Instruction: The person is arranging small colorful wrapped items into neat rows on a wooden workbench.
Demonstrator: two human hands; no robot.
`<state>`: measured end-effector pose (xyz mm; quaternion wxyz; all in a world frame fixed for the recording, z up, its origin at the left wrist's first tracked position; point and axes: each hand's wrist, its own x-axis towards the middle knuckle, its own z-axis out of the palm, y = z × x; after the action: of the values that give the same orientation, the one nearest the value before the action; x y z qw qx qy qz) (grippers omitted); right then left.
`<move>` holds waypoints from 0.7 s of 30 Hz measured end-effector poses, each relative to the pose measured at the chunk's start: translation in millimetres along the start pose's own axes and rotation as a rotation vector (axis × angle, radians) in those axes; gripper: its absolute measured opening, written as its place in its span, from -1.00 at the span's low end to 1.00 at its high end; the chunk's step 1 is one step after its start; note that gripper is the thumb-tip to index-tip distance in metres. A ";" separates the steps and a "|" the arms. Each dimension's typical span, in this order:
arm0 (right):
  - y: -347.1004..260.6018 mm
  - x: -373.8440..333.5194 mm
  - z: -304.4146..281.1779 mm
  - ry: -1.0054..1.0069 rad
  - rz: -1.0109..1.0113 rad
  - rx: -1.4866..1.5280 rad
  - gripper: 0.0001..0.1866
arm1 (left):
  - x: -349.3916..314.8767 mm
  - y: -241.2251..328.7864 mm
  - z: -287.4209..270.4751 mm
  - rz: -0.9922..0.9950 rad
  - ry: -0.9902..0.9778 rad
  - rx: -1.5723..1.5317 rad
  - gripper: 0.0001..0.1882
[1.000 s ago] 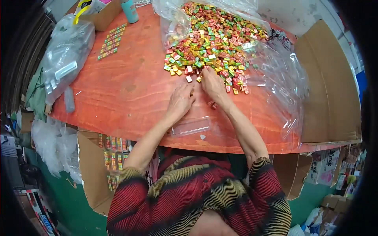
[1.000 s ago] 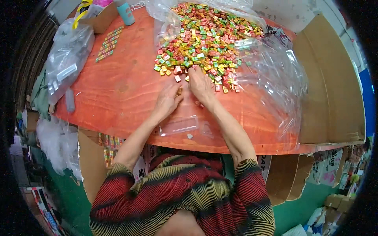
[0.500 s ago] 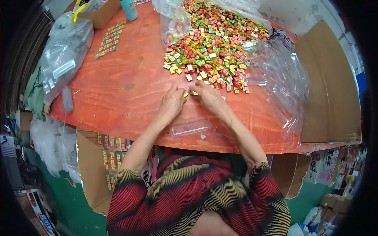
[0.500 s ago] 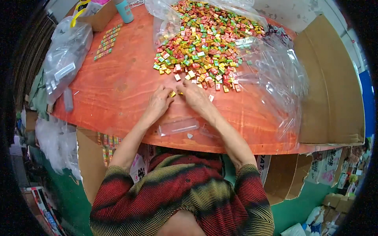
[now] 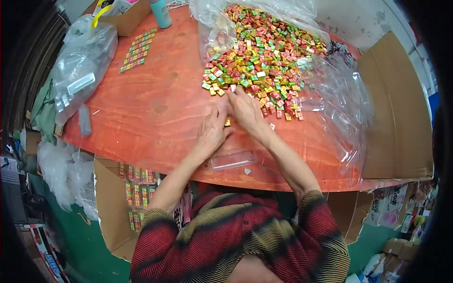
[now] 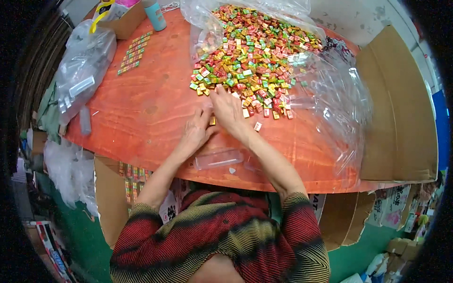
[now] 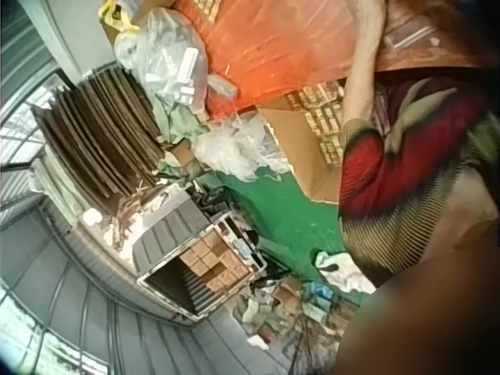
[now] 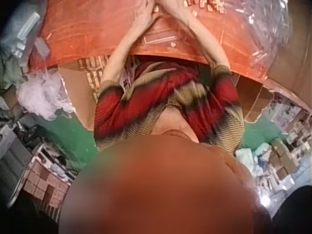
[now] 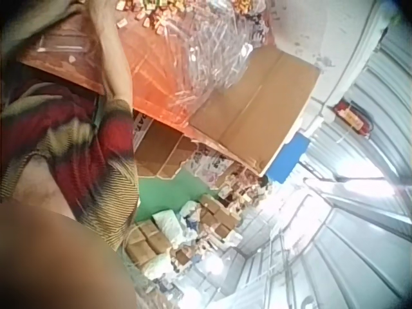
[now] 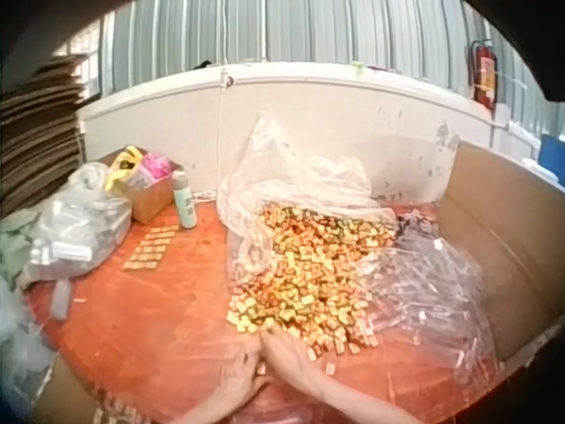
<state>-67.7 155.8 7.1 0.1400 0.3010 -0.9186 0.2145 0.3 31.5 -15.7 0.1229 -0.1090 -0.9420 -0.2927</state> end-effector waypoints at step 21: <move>18.7 -50.8 -9.3 -0.164 0.111 0.158 -0.70 | 9.8 -11.9 3.4 0.100 -0.064 -0.156 -0.42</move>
<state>-38.4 198.9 -10.2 0.0281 0.2765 -0.9224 0.2681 -12.8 25.2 -21.7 0.0981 -0.1744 -0.9132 -0.3550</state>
